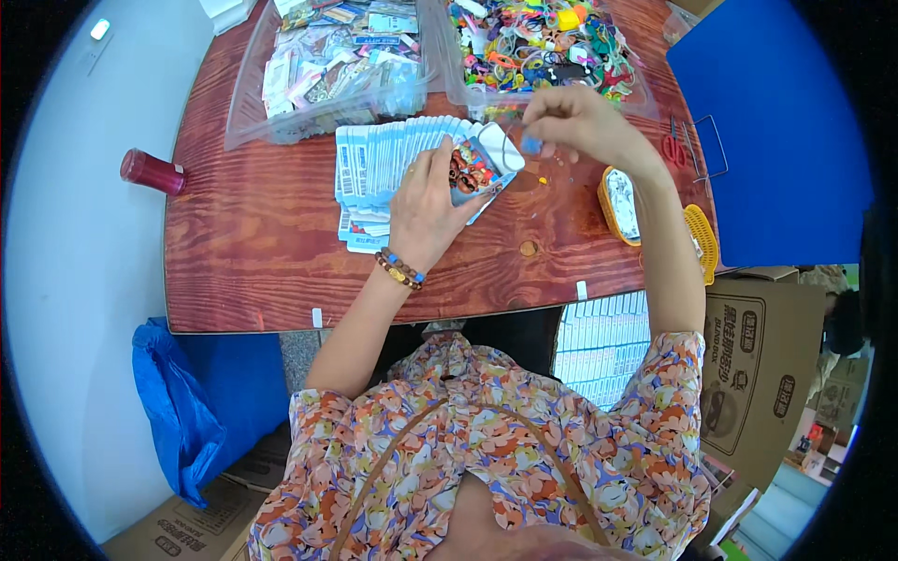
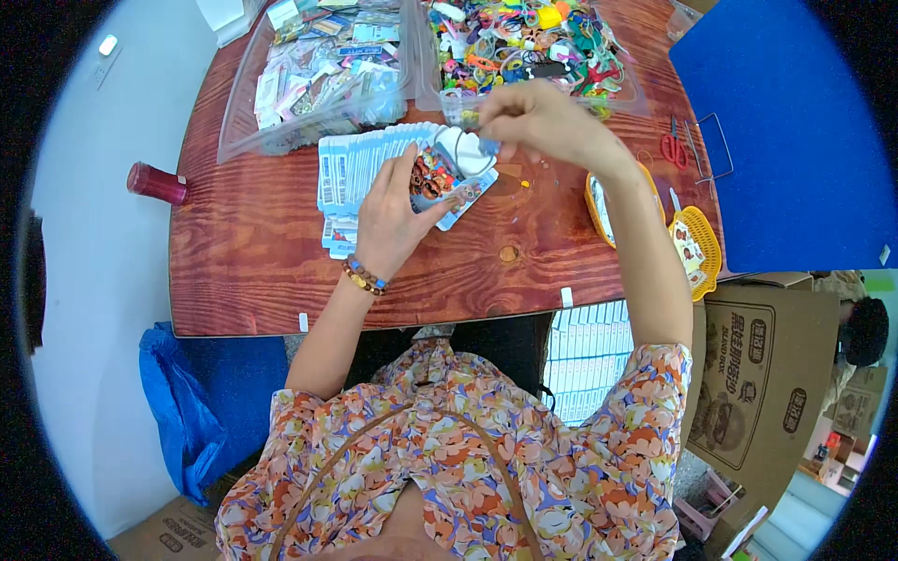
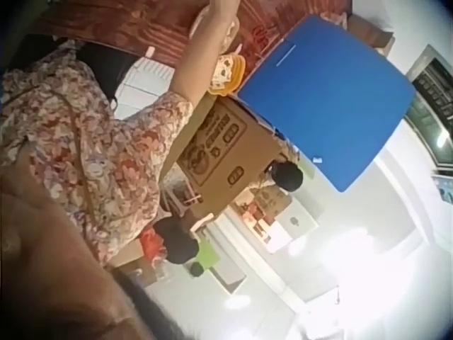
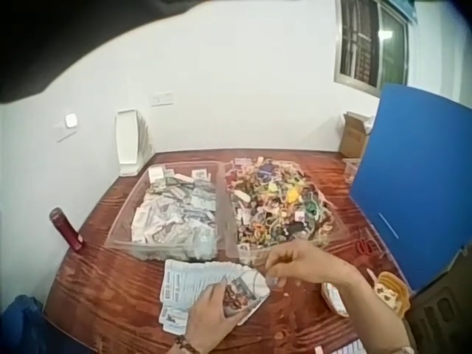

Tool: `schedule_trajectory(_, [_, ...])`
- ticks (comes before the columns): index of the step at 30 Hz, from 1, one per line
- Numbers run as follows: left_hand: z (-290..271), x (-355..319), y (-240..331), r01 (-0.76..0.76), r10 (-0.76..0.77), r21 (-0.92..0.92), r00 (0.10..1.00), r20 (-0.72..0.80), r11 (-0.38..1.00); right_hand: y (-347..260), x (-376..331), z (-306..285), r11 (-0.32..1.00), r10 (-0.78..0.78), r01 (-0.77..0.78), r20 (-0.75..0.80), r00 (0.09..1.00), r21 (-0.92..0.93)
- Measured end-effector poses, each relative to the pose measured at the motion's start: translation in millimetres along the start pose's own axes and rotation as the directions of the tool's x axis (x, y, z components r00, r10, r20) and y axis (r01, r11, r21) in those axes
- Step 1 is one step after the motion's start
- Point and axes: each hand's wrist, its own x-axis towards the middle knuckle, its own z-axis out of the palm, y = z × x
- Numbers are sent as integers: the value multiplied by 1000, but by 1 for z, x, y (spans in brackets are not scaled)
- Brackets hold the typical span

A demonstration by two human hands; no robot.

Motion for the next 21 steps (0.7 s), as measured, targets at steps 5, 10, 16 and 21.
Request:
schedule_trajectory(5, [2, -2, 7, -63, 62, 19, 998, 18, 998, 0, 5, 30, 934, -93, 83, -12, 996, -346])
schedule_trajectory(10, [2, -7, 0, -39, 38, 16, 999, 11, 999, -3, 2, 47, 956, -58, 15, -139, 989, -292])
schedule_trajectory(16, [2, -8, -6, 60, -60, 10, 996, 62, 998, 12, 6, 56, 997, 56, -50, -139, 989, 51])
schedule_trajectory(21, [4, -12, -18, 104, -101, -129, 994, 34, 986, 30, 51, 9, 983, -84, 7, -415, 906, -184])
